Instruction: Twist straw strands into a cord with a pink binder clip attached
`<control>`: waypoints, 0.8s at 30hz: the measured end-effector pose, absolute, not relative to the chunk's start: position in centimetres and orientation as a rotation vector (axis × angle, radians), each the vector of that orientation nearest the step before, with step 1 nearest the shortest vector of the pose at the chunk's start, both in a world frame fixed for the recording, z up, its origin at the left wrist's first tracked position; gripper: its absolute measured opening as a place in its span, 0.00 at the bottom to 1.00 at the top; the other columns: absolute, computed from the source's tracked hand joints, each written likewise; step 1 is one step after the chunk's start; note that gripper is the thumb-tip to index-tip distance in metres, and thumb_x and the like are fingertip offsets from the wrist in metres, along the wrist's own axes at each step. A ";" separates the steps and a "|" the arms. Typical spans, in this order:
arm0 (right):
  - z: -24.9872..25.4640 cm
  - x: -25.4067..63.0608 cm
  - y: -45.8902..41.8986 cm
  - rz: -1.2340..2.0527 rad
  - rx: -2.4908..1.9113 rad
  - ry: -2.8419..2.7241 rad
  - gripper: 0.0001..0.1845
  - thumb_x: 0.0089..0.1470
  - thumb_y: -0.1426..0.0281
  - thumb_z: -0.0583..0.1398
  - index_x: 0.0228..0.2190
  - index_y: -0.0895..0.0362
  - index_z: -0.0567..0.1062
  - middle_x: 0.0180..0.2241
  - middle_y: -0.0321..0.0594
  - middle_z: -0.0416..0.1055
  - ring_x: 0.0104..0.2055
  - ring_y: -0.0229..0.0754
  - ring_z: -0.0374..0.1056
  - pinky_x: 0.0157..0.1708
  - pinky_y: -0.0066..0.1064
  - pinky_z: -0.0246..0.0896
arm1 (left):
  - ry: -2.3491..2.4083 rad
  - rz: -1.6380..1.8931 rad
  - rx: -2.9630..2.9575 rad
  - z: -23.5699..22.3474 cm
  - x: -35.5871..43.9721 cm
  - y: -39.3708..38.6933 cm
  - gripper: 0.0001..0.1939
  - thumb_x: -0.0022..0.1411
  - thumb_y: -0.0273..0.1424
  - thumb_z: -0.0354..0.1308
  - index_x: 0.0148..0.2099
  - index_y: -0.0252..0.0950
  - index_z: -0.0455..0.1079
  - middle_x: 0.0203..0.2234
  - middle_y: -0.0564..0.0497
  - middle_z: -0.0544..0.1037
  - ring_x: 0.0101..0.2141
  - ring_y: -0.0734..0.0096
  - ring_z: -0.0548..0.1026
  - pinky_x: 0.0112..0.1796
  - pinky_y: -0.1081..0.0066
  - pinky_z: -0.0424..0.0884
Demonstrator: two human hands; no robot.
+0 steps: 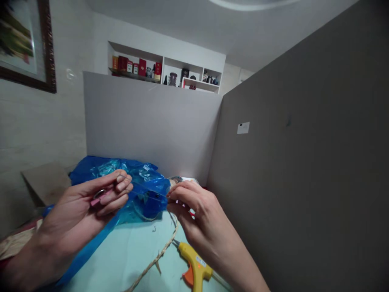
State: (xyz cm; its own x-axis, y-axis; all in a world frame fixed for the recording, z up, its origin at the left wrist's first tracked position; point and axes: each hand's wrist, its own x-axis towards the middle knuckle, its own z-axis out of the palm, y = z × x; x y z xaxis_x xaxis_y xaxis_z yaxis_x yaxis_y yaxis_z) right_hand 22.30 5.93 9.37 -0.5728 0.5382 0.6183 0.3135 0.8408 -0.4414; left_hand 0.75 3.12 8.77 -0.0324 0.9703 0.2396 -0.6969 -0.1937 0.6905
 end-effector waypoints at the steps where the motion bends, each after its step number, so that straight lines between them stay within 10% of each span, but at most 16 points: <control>1: 9.5 22.4 5.9 0.386 -0.603 -2.213 0.09 0.62 0.70 0.56 0.32 0.55 0.74 0.40 0.45 0.74 0.40 0.44 0.69 0.38 0.32 0.64 | 0.456 1.592 0.795 8.7 0.7 3.2 0.16 0.64 0.18 0.47 0.24 0.30 0.63 0.21 0.57 0.58 0.16 0.86 0.47 0.14 0.83 0.54; 19: 9.3 21.3 5.4 1.367 -0.226 -1.421 0.09 0.59 0.72 0.58 0.26 0.56 0.72 0.52 0.44 0.71 0.52 0.42 0.67 0.42 0.26 0.66 | 0.385 1.413 0.724 7.8 2.2 3.3 0.15 0.64 0.20 0.50 0.23 0.30 0.64 0.20 0.56 0.62 0.15 0.88 0.51 0.15 0.83 0.53; 24: 9.2 21.0 5.3 1.592 0.000 -1.301 0.07 0.56 0.71 0.60 0.26 0.57 0.73 0.29 0.38 0.68 0.27 0.33 0.63 0.29 0.23 0.61 | 0.417 1.392 0.720 7.5 2.3 3.3 0.13 0.60 0.21 0.54 0.23 0.29 0.65 0.20 0.55 0.65 0.15 0.88 0.51 0.14 0.84 0.52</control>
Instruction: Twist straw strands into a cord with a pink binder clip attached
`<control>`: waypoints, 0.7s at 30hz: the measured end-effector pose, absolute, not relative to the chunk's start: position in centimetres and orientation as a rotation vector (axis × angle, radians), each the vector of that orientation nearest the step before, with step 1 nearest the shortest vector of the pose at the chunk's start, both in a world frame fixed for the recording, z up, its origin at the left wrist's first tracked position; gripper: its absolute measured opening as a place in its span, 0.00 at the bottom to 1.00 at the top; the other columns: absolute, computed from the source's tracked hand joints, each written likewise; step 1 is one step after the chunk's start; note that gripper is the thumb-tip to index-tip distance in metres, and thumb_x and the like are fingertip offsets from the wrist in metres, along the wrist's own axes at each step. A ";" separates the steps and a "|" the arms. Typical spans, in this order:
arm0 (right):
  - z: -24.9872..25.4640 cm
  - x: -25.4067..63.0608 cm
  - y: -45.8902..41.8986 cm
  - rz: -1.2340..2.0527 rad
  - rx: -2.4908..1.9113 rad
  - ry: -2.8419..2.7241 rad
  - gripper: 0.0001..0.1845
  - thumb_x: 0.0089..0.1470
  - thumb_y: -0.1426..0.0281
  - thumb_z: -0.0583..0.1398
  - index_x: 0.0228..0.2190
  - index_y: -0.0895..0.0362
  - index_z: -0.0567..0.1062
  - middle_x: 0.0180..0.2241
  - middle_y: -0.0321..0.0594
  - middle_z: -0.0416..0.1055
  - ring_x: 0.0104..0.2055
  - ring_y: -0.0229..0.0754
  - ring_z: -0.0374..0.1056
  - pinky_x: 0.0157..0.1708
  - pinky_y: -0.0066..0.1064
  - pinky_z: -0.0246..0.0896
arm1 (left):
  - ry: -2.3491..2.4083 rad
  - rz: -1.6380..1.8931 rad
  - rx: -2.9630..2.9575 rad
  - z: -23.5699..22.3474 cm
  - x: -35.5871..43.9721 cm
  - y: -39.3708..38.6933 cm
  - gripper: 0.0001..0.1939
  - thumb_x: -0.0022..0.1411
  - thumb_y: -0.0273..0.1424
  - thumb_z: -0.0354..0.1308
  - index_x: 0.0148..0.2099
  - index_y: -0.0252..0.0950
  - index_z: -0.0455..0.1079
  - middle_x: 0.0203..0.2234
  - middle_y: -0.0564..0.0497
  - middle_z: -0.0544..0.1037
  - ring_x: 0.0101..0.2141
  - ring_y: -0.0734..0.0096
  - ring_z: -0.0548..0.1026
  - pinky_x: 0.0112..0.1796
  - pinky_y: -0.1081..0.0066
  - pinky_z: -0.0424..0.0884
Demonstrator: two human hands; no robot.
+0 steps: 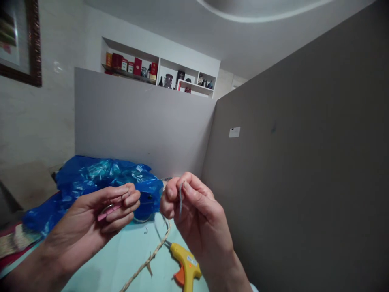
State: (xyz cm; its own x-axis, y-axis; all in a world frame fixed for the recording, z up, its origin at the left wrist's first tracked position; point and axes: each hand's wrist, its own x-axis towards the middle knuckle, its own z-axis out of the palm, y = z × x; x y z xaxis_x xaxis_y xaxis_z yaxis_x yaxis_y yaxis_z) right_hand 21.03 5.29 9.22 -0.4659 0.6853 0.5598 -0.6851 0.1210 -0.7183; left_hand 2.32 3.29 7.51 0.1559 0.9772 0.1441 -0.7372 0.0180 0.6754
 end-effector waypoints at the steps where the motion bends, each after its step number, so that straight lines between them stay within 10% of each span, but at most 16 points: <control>1: 9.2 21.1 5.4 1.585 -0.001 -1.295 0.07 0.56 0.72 0.60 0.26 0.58 0.73 0.27 0.37 0.65 0.26 0.32 0.61 0.28 0.22 0.59 | 0.442 1.404 0.727 7.5 2.3 3.3 0.12 0.59 0.20 0.55 0.23 0.29 0.66 0.20 0.55 0.65 0.15 0.89 0.51 0.14 0.84 0.53; 12: 10.2 24.3 5.8 1.227 -0.351 -1.532 0.09 0.58 0.72 0.59 0.27 0.59 0.77 0.29 0.39 0.69 0.28 0.31 0.60 0.28 0.19 0.58 | 0.626 1.683 0.694 8.9 -0.5 3.9 0.12 0.56 0.14 0.50 0.25 0.29 0.69 0.20 0.54 0.67 0.14 0.89 0.54 0.12 0.85 0.55; 17: 9.8 24.2 5.5 1.013 -0.538 -1.899 0.09 0.61 0.69 0.58 0.30 0.56 0.75 0.48 0.42 0.71 0.47 0.40 0.67 0.46 0.28 0.61 | 0.854 1.666 0.951 8.4 -0.6 4.1 0.02 0.56 0.25 0.64 0.34 0.32 0.75 0.20 0.58 0.70 0.14 0.90 0.55 0.13 0.86 0.52; 21: 9.1 22.5 5.4 0.679 -0.599 -2.221 0.08 0.62 0.74 0.56 0.33 0.56 0.75 0.47 0.42 0.69 0.51 0.42 0.65 0.49 0.32 0.59 | 0.914 1.254 1.182 7.3 1.7 4.0 0.27 0.55 0.28 0.66 0.57 0.42 0.68 0.32 0.52 0.77 0.17 0.88 0.59 0.16 0.83 0.55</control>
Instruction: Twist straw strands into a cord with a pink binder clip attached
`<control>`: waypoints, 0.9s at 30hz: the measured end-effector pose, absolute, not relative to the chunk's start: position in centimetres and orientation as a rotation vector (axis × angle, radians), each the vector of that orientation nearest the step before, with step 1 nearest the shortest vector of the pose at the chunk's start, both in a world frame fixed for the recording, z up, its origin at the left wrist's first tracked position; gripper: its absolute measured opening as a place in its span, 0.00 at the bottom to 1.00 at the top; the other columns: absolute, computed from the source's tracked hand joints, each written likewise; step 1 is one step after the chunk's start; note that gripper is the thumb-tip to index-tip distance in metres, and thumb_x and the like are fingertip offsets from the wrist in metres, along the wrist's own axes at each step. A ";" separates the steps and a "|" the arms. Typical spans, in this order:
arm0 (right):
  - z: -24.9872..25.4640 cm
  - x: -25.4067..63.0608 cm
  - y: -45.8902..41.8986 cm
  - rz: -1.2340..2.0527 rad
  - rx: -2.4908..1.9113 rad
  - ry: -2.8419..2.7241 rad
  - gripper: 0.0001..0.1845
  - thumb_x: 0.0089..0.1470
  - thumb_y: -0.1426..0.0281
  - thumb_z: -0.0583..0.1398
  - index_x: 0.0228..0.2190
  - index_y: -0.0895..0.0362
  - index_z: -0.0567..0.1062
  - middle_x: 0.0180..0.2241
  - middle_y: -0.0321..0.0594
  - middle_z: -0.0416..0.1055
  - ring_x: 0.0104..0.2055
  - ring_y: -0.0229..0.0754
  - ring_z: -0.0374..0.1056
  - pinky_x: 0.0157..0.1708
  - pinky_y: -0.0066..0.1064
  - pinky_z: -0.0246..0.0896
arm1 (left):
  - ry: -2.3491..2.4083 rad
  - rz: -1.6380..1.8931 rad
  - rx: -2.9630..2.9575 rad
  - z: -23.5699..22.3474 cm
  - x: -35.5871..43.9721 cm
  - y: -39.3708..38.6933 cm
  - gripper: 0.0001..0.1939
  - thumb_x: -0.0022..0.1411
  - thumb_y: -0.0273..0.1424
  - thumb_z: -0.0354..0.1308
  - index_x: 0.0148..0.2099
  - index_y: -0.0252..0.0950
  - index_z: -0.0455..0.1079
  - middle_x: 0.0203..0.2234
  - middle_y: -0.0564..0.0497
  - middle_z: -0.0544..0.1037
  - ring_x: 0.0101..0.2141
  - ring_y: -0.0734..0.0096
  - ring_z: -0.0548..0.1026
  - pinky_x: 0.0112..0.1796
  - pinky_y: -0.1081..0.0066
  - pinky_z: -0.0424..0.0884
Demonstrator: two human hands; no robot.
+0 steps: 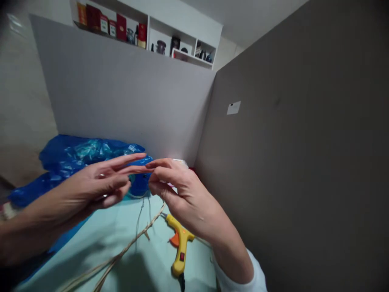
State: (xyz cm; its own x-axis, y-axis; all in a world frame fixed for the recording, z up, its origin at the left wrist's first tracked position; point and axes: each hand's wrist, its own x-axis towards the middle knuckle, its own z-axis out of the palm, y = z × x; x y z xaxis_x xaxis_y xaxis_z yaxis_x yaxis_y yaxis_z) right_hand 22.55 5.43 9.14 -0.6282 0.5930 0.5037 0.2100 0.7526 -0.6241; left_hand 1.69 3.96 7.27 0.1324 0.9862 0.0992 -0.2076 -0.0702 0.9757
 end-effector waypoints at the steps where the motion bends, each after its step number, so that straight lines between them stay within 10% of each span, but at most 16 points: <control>1: 9.0 22.2 5.5 0.593 -0.612 -2.274 0.09 0.62 0.75 0.55 0.33 0.57 0.75 0.45 0.43 0.69 0.49 0.42 0.65 0.48 0.32 0.59 | 0.876 1.151 1.233 7.0 2.2 4.0 0.29 0.56 0.31 0.66 0.60 0.43 0.66 0.28 0.54 0.75 0.17 0.87 0.60 0.17 0.83 0.55; 13: 8.9 22.4 6.3 0.137 -0.735 -2.244 0.07 0.58 0.79 0.57 0.31 0.60 0.75 0.36 0.43 0.70 0.37 0.39 0.67 0.38 0.31 0.63 | 0.964 0.949 1.411 6.5 2.6 4.5 0.09 0.59 0.34 0.62 0.31 0.33 0.74 0.15 0.59 0.67 0.14 0.88 0.53 0.15 0.82 0.45; 27: 9.1 22.7 6.5 1.062 -0.621 -1.851 0.08 0.58 0.66 0.62 0.34 0.58 0.79 0.33 0.41 0.76 0.33 0.38 0.70 0.33 0.28 0.66 | 0.988 0.964 1.393 6.7 1.9 4.4 0.11 0.57 0.37 0.62 0.32 0.33 0.79 0.16 0.55 0.68 0.14 0.87 0.53 0.16 0.80 0.42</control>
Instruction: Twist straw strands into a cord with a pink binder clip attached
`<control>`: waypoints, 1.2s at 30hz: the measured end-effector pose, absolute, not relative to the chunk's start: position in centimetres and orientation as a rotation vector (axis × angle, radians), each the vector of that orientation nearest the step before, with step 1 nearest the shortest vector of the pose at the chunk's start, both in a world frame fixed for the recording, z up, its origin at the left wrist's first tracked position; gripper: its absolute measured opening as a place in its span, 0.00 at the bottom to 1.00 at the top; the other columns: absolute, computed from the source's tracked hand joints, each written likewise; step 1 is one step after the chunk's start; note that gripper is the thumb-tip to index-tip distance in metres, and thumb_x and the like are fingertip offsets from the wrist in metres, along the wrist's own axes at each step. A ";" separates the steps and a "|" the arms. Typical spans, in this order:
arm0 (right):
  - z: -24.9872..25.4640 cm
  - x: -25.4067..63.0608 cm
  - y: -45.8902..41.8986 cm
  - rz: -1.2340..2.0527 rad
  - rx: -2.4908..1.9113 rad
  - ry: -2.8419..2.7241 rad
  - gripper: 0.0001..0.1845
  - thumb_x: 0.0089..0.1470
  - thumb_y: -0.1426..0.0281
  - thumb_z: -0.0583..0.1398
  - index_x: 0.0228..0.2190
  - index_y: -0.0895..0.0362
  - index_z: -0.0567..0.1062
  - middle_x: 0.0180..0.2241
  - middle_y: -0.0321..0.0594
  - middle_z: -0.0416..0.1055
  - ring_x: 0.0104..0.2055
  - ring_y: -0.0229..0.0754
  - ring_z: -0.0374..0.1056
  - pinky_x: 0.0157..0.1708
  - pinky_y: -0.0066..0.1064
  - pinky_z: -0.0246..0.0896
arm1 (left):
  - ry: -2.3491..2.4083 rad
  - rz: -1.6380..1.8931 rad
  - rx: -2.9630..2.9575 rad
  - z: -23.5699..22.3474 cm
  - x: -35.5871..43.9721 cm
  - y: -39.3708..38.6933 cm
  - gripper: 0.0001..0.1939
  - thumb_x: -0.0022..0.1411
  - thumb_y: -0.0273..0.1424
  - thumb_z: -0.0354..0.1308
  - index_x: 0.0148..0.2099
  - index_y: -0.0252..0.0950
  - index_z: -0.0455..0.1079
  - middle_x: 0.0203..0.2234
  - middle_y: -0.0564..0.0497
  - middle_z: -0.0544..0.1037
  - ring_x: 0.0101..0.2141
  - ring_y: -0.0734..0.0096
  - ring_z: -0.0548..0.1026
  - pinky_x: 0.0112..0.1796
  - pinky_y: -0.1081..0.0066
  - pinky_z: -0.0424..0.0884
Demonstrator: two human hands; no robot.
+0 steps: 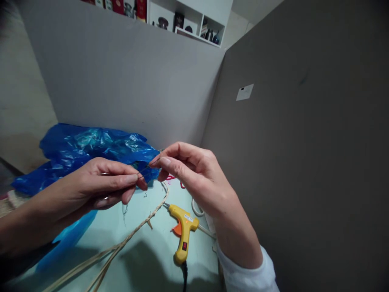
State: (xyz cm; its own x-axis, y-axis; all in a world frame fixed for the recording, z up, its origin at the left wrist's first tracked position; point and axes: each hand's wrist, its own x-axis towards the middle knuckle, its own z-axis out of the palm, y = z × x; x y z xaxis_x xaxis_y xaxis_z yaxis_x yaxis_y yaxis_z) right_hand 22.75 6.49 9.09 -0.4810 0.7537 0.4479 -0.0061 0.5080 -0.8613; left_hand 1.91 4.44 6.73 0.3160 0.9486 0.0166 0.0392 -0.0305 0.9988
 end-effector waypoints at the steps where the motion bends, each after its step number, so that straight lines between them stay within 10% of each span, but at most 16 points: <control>1: 9.1 22.9 6.5 1.074 -0.616 -1.839 0.08 0.58 0.66 0.62 0.33 0.57 0.78 0.33 0.41 0.76 0.33 0.38 0.70 0.34 0.27 0.66 | 0.996 0.969 1.390 6.7 1.9 4.4 0.12 0.57 0.37 0.62 0.32 0.33 0.79 0.16 0.55 0.67 0.14 0.86 0.52 0.16 0.79 0.42; 13: 9.4 23.0 6.3 1.126 -0.607 -1.694 0.04 0.58 0.67 0.62 0.31 0.54 0.74 0.23 0.33 0.68 0.20 0.31 0.59 0.19 0.22 0.57 | 1.008 0.967 1.401 7.2 2.2 4.2 0.10 0.56 0.35 0.62 0.29 0.34 0.79 0.15 0.57 0.61 0.16 0.85 0.51 0.17 0.78 0.42; 36: 9.6 23.6 6.5 0.779 -0.633 -1.585 0.02 0.54 0.70 0.63 0.31 0.51 0.74 0.29 0.36 0.69 0.28 0.37 0.66 0.28 0.28 0.66 | 1.002 0.921 1.478 6.4 1.7 4.9 0.13 0.56 0.39 0.62 0.29 0.34 0.78 0.14 0.59 0.58 0.16 0.83 0.49 0.18 0.75 0.41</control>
